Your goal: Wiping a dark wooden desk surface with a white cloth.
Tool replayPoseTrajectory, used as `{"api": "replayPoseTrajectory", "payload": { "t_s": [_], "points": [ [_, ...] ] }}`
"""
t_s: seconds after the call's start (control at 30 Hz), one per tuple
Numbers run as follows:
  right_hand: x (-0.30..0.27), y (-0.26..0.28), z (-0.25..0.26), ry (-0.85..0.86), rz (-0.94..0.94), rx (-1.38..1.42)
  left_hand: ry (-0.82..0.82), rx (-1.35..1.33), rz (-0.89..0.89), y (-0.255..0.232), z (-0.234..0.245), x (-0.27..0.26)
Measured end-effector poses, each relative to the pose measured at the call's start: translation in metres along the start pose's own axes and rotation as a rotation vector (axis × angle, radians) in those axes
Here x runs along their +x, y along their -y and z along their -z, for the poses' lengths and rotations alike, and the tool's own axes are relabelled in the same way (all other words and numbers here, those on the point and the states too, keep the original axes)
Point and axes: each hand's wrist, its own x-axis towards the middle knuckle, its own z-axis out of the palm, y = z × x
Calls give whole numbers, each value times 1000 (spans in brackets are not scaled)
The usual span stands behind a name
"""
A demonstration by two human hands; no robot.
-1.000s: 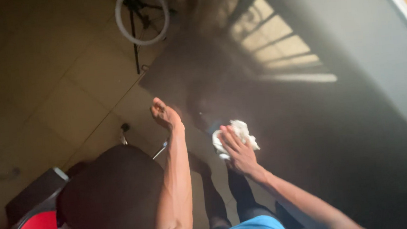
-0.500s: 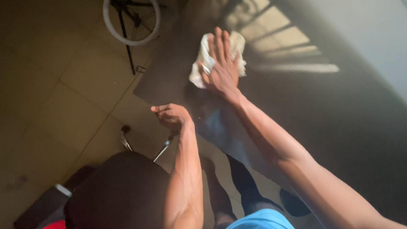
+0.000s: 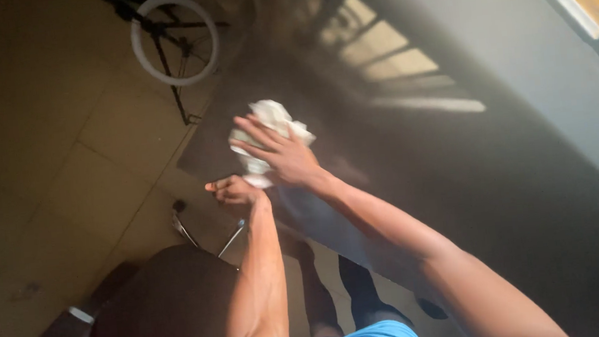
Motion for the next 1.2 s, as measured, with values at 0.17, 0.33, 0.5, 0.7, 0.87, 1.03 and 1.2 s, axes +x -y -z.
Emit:
{"api": "replayPoseTrajectory", "payload": {
  "t_s": [0.17, 0.33, 0.5, 0.7, 0.87, 1.03, 1.2],
  "points": [
    [-163, -86, -1, -232, -399, -35, 270, -647, 472, -7, 120, 28],
    [-290, -98, -12, -989, -1179, 226, 311, -518, 498, -11, 130, 32],
    [-264, -103, -32, -957, -1948, -275, 314, -594, 648, -15, 144, 37],
    [-135, -83, -59, -767, -1677, -220, 403, -847, 751, 0, 103, 31],
    [-14, -27, -34, -582, -1110, -104, 369, -654, 430, 3, 109, 28],
    [-4, -52, 14, -398, -581, -37, 393, -719, 736, -10, 156, 40],
    [-88, -108, 20, -313, -520, 131, 462, -675, 660, -15, 205, 42]
  ]
}}
